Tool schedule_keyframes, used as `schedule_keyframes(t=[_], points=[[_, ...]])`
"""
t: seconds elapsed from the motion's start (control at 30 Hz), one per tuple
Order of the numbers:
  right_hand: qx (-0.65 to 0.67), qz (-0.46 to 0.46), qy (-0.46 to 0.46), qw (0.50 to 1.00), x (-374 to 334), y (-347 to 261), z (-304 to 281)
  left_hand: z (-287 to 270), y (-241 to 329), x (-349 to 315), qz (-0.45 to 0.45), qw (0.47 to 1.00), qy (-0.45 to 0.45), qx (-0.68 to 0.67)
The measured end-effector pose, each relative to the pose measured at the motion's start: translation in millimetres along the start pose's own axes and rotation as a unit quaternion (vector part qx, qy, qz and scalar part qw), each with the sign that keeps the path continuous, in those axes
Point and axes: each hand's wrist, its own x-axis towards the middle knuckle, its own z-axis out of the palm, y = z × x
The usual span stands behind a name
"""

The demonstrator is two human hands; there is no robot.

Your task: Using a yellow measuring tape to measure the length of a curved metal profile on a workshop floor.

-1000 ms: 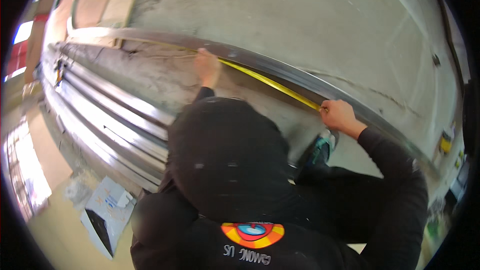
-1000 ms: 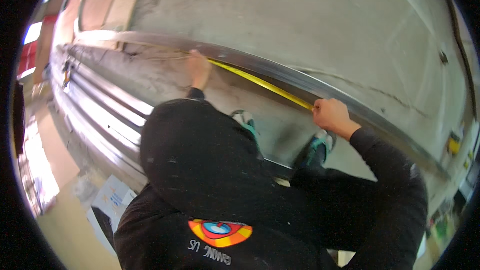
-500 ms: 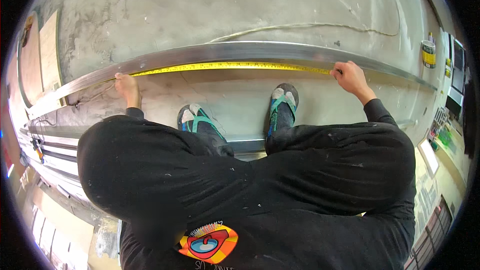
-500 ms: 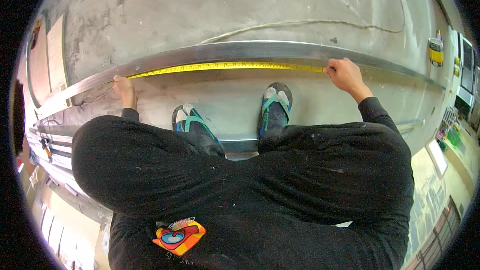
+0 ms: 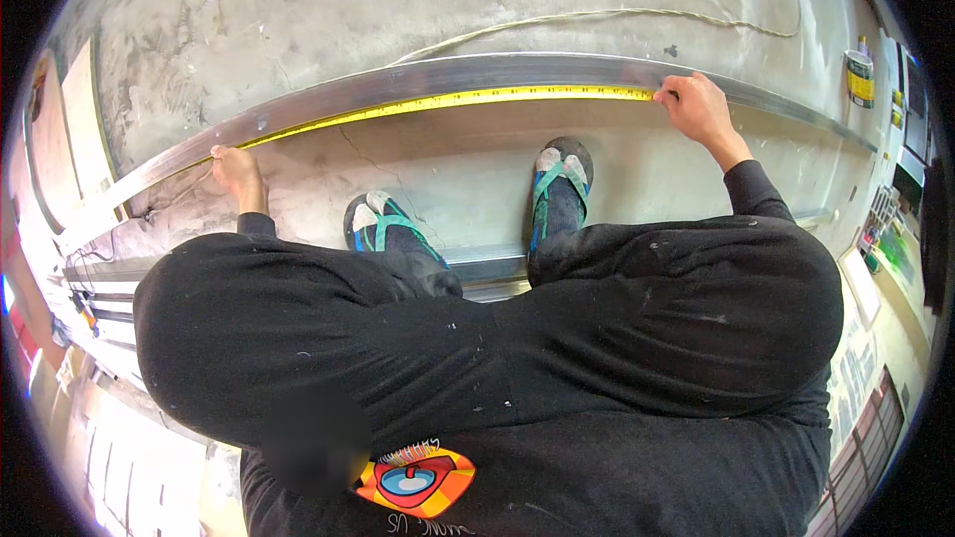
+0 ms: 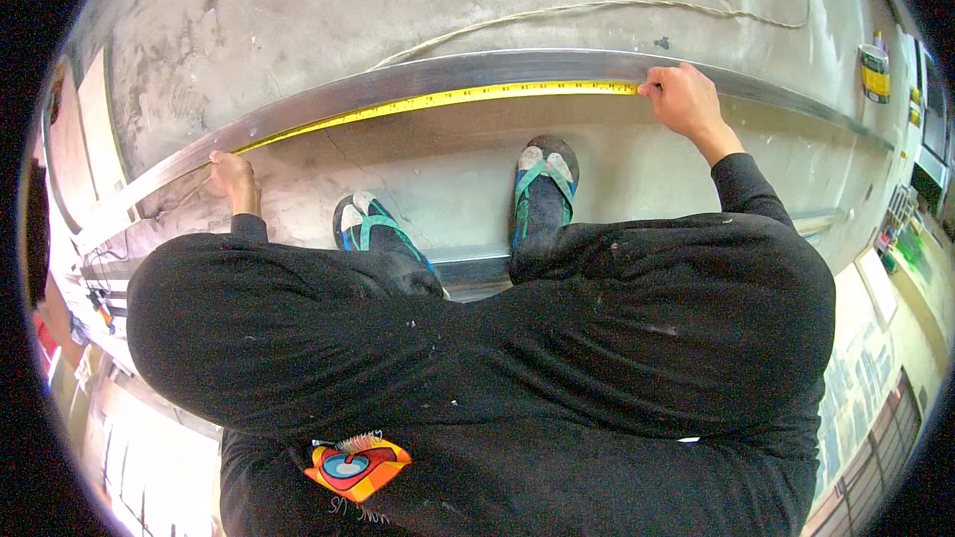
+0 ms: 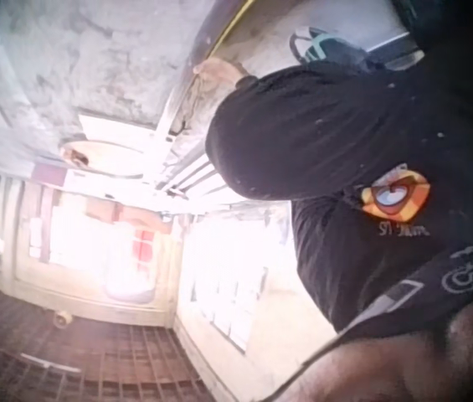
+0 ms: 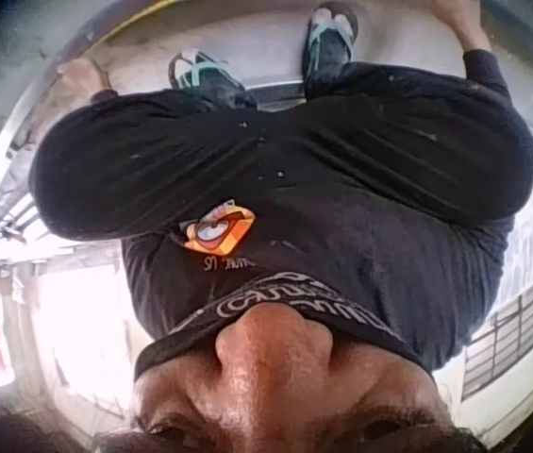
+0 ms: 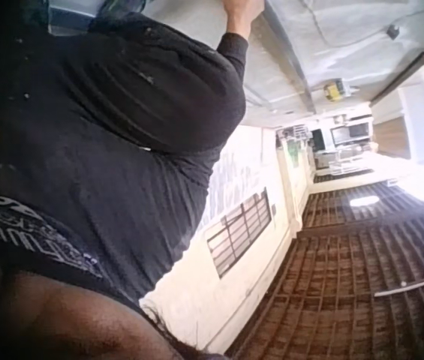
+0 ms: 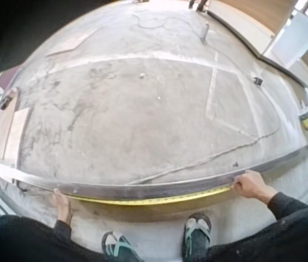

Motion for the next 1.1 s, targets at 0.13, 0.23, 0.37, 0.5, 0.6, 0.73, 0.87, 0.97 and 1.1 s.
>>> schedule_keyframes(t=[0.13,0.23,0.37,0.5,0.6,0.73,0.87,0.97,1.1], points=[[-0.005,0.009,-0.009,1.0,7,-9,1,-6,-22,25,0.001,0.999,0.019,-0.031],[-0.02,0.034,-0.028,0.999,5,-7,5,-1,-3,1,-0.014,0.999,-0.01,-0.044],[-0.02,0.07,-0.042,0.996,9,-18,5,-20,30,-15,-0.118,0.975,-0.033,-0.187],[-0.028,0.072,-0.039,0.996,4,-15,3,-10,45,-30,-0.138,0.973,-0.024,-0.185],[-0.033,0.076,-0.054,0.995,8,-18,2,-10,38,-26,-0.138,0.967,-0.017,-0.215],[-0.023,0.084,-0.062,0.994,11,-26,4,-13,13,5,-0.15,0.981,-0.103,-0.066],[-0.01,0.119,-0.059,0.991,-3,-24,-9,18,-3,3,-0.123,0.979,-0.131,-0.093],[-0.018,0.116,-0.077,0.99,-6,-29,-16,33,-7,-4,-0.097,0.981,-0.133,-0.107],[-0.034,0.099,-0.056,0.993,-8,-30,-7,55,-13,-20,-0.062,0.983,-0.134,-0.113]])
